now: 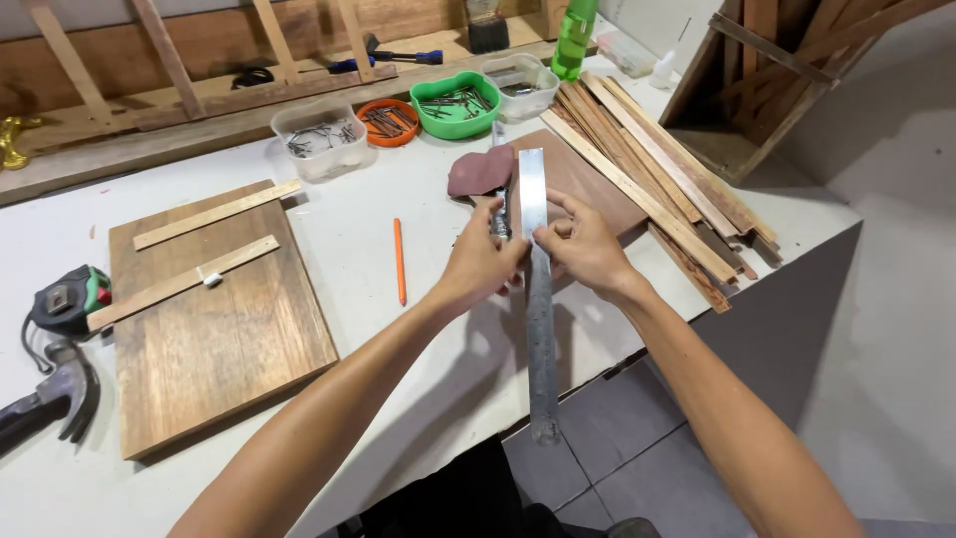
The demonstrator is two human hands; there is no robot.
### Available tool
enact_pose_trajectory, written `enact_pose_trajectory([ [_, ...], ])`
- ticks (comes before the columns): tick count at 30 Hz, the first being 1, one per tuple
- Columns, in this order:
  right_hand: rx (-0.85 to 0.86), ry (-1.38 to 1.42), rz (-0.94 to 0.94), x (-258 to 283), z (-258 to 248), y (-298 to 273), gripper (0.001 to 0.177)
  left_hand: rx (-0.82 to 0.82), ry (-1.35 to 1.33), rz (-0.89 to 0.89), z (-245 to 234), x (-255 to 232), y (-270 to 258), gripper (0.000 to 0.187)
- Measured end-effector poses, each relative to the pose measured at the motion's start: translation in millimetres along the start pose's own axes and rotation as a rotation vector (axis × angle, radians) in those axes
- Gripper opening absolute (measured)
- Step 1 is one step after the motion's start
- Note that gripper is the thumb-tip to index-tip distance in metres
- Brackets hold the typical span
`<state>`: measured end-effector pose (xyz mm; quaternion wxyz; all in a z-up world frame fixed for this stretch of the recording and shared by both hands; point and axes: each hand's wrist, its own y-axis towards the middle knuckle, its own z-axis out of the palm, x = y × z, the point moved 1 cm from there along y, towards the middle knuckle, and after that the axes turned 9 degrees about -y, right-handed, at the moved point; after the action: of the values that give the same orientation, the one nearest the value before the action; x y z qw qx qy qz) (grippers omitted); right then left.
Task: The person measures a wooden board with a tape measure, marks it with a pencil, and checks the mark with a steel ruler. They position a thin wood strip across the board and hammer nails into it, then sand the board's surface with a sanding block, moving it across the wood and along the strip.
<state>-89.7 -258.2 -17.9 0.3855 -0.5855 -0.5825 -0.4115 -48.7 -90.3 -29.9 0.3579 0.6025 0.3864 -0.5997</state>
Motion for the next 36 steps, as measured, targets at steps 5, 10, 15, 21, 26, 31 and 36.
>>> enact_pose_trajectory([
  [5,-0.087,-0.055,-0.010,-54,-22,15,0.060,0.117,0.154,0.097,20,9,3,0.073],
  [10,-0.152,-0.118,0.026,-33,-38,40,0.054,0.127,0.159,0.107,26,-1,42,0.068],
  [15,-0.063,0.027,-0.098,-63,-59,89,0.064,0.037,0.323,0.209,30,-8,84,0.065],
  [21,-0.067,-0.239,-0.184,-86,-77,122,0.065,-0.017,0.460,0.231,38,5,120,0.062],
  [26,-0.152,-0.384,-0.123,-94,-68,116,0.061,0.008,0.570,0.278,42,15,128,0.041],
  [31,-0.319,-0.556,-0.238,-93,-57,105,0.047,0.028,0.719,0.354,48,23,128,0.020],
  [36,-0.464,-0.696,-0.283,-77,-48,95,0.037,-0.012,0.864,0.352,48,18,122,0.028],
])
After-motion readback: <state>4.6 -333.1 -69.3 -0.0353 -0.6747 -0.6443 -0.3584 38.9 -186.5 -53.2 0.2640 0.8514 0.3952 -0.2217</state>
